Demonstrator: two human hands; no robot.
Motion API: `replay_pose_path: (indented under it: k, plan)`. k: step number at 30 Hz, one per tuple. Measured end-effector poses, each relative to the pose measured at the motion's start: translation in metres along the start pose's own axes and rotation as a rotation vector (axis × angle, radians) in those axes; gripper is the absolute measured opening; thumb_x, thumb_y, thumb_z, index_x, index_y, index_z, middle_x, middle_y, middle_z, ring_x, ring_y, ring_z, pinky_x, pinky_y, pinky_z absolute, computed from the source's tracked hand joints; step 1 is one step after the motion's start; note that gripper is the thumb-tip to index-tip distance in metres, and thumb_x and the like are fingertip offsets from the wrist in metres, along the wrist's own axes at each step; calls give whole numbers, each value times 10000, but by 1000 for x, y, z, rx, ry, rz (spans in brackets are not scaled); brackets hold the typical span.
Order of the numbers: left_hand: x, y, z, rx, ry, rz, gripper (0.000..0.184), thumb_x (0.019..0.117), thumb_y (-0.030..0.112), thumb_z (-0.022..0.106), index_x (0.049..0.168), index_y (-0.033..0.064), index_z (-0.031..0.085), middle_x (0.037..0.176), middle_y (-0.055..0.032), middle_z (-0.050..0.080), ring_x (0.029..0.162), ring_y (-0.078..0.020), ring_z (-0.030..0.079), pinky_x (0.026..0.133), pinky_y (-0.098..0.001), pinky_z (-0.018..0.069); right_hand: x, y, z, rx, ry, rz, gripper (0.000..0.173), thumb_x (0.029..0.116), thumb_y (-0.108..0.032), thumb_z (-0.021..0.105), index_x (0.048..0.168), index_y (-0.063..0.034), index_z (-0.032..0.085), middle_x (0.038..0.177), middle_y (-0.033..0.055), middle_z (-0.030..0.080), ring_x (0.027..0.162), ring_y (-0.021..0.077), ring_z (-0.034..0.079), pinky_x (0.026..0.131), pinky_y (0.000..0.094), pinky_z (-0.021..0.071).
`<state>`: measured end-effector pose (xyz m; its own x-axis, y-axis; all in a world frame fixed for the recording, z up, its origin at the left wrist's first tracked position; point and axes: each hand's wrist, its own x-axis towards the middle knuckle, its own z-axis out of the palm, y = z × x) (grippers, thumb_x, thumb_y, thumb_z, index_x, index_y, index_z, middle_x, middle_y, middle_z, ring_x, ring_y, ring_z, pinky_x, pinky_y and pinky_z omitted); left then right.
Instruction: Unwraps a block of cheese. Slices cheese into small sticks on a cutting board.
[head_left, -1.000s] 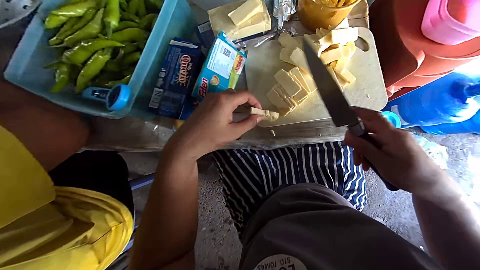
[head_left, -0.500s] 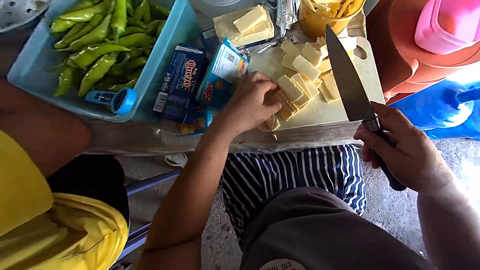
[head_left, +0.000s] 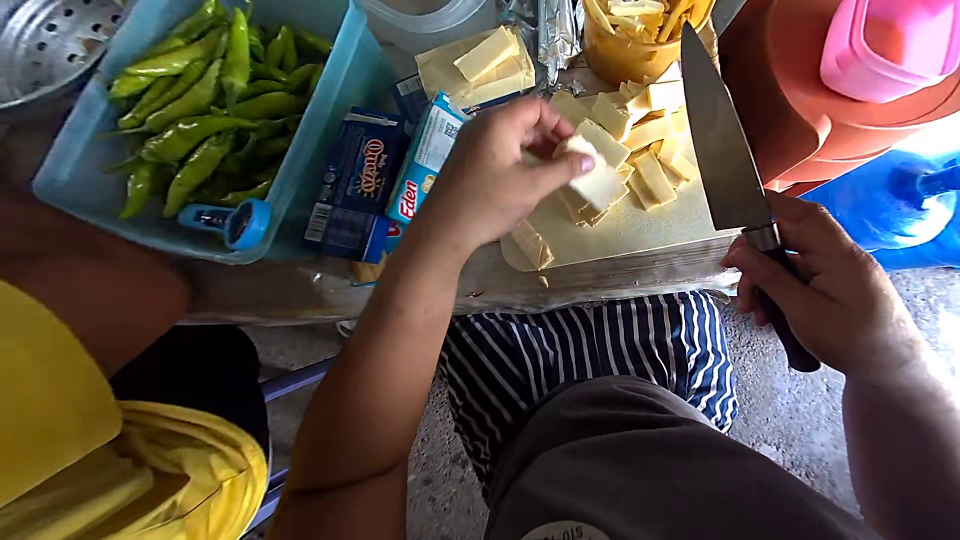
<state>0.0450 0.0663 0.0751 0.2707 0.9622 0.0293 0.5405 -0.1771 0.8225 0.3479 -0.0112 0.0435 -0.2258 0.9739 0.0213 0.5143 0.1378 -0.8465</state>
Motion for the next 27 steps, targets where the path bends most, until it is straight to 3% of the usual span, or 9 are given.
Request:
replay_pose_path:
  k: [4,7,9,12,15,19,22,25,27]
  plan:
    - [47,6,12,17,-41,-96,318,954,260,727,1158,29,647,981,-64,701,874,-91,668,843,-308,548,-1,-3,0,3,-1,-17,422,1036,-293,534,1434,-169,470,863,-74,644,555,-4,603,480,161,533]
    - [62,5,26,259,-61,-132,366,989,284,678,1229,9,664,1151,-165,700,1110,-284,647,1011,-528,450,-5,-1,-3,14,2,-9,432,1040,-287,525,1452,-172,464,874,-67,647,552,-3,600,479,159,532]
    - [53,6,28,374,-21,-78,438,1015,313,634,1339,18,634,1354,-210,607,1277,-363,558,1101,-566,374,-8,3,-5,28,16,7,428,1035,-291,529,1443,-175,471,861,-68,645,550,-1,603,481,162,534]
    - [18,1,17,420,6,69,306,1011,163,610,1274,16,664,1330,-235,600,1229,-375,586,1052,-521,455,-12,9,-8,90,10,57,417,1036,-280,531,1438,-195,463,858,-70,660,545,7,609,478,166,538]
    - [-30,-18,1,431,-100,179,310,897,-7,689,1201,55,708,1268,-183,649,1212,-373,596,1015,-542,483,-13,9,-8,190,-39,109,431,1017,-259,549,1437,-229,456,773,-75,627,504,17,588,445,171,525]
    - [-70,-47,8,470,-57,238,290,882,102,744,1172,106,742,1206,-105,682,1169,-317,605,992,-458,491,-8,5,4,97,-132,67,405,1010,-300,562,1398,-227,470,667,-89,573,463,-4,541,426,165,489]
    - [-78,-57,25,453,116,299,204,942,93,683,1127,58,761,1164,-128,714,1141,-303,637,1004,-394,493,0,-5,19,-149,-200,-55,471,1033,-315,520,1470,-154,444,706,-54,586,511,8,544,476,200,494]
    - [-79,-61,46,435,259,329,181,975,93,654,1094,36,777,1155,-123,735,1134,-290,654,1019,-358,487,8,-19,34,-403,-254,-191,570,1051,-284,478,1589,-135,362,852,50,636,552,120,557,499,315,500]
    - [-79,-64,58,434,338,334,185,971,86,658,1095,31,784,1142,-122,745,1131,-293,659,1023,-346,482,14,-25,40,-532,-301,-269,598,1064,-274,455,1625,-145,295,875,95,632,540,190,565,471,362,484]
